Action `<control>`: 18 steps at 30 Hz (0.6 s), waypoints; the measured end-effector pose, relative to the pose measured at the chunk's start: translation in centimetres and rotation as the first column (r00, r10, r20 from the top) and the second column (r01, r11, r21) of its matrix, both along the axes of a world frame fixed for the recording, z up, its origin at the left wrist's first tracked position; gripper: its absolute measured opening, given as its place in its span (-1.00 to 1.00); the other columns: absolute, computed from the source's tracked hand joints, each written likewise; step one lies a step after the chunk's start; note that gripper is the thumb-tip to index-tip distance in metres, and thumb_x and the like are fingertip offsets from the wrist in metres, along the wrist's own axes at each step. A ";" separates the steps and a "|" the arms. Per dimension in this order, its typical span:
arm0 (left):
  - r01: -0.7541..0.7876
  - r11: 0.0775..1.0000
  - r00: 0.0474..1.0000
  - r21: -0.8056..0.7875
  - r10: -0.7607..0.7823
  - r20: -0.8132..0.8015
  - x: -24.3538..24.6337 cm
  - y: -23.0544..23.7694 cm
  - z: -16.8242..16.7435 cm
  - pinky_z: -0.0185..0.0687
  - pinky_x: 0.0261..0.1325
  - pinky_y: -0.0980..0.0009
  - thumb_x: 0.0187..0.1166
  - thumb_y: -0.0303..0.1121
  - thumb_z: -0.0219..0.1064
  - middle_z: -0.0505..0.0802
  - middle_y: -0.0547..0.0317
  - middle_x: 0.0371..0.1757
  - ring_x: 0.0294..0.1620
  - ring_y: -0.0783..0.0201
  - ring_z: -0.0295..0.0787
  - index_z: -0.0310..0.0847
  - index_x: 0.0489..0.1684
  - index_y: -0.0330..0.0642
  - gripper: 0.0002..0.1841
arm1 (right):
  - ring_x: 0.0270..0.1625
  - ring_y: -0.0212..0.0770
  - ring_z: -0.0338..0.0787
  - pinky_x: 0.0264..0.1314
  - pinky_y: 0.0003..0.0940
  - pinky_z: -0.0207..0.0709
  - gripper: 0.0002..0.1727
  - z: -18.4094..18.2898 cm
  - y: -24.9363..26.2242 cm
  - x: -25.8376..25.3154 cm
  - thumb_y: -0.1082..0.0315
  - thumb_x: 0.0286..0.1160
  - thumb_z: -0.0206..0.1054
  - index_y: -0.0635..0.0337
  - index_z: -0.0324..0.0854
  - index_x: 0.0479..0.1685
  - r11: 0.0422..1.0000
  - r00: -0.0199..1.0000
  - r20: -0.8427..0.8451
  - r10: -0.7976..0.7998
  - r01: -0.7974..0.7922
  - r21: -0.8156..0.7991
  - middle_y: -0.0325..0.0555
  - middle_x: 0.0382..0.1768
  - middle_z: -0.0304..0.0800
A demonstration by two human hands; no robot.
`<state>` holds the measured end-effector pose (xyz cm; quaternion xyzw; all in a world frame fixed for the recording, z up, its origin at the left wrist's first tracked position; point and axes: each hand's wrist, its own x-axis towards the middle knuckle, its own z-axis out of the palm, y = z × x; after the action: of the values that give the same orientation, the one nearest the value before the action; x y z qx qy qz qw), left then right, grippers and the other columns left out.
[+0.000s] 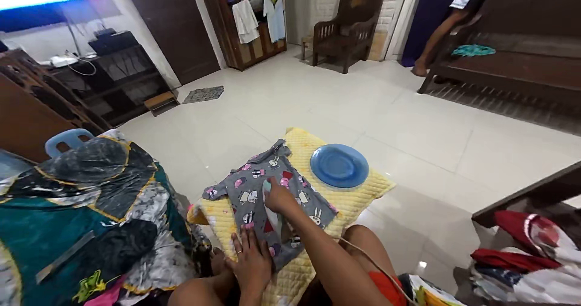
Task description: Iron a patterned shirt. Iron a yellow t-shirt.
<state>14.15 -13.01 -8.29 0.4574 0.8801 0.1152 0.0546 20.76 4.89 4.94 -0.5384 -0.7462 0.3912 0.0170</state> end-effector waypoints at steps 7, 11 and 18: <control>-0.005 1.000 0.999 0.008 0.004 0.049 -0.1 -0.1 -0.4 -0.36 0.68 -0.62 0.74 0.24 -0.26 0.02 0.32 0.97 0.97 -0.10 -0.30 0.01 0.94 0.24 -0.26 | 0.26 0.24 0.83 0.27 0.30 0.67 -0.20 -0.6 2.2 -1.9 0.08 0.66 0.21 -0.12 0.00 0.90 0.997 0.999 0.031 0.011 -0.013 0.077 0.24 0.24 0.80; -0.005 1.000 0.998 -0.002 0.005 0.056 0.0 0.0 -0.3 -0.35 0.71 -0.58 0.75 0.23 -0.21 0.04 0.31 0.96 0.96 -0.12 -0.28 0.10 0.91 0.25 -0.29 | 0.23 0.23 0.84 0.26 0.28 0.68 -0.24 -0.3 -1.7 1.1 0.05 0.70 0.18 -0.12 0.04 0.88 0.997 0.997 0.082 -0.001 -0.006 0.076 0.21 0.21 0.81; -0.007 0.999 0.999 -0.038 0.008 0.047 -0.1 0.5 0.3 -0.35 0.69 -0.59 0.72 0.22 -0.16 0.04 0.30 0.96 0.96 -0.16 -0.28 0.12 0.90 0.23 -0.28 | 0.17 0.20 0.87 0.25 0.23 0.69 -0.28 -0.1 -5.7 4.5 0.03 0.77 0.13 -0.16 0.03 0.89 1.000 0.993 0.113 -0.013 0.011 0.017 0.18 0.14 0.84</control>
<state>14.02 -12.55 -7.96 0.4502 0.8823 0.1095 0.0836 25.27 -0.83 4.88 -0.5639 -0.7459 0.3538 -0.0188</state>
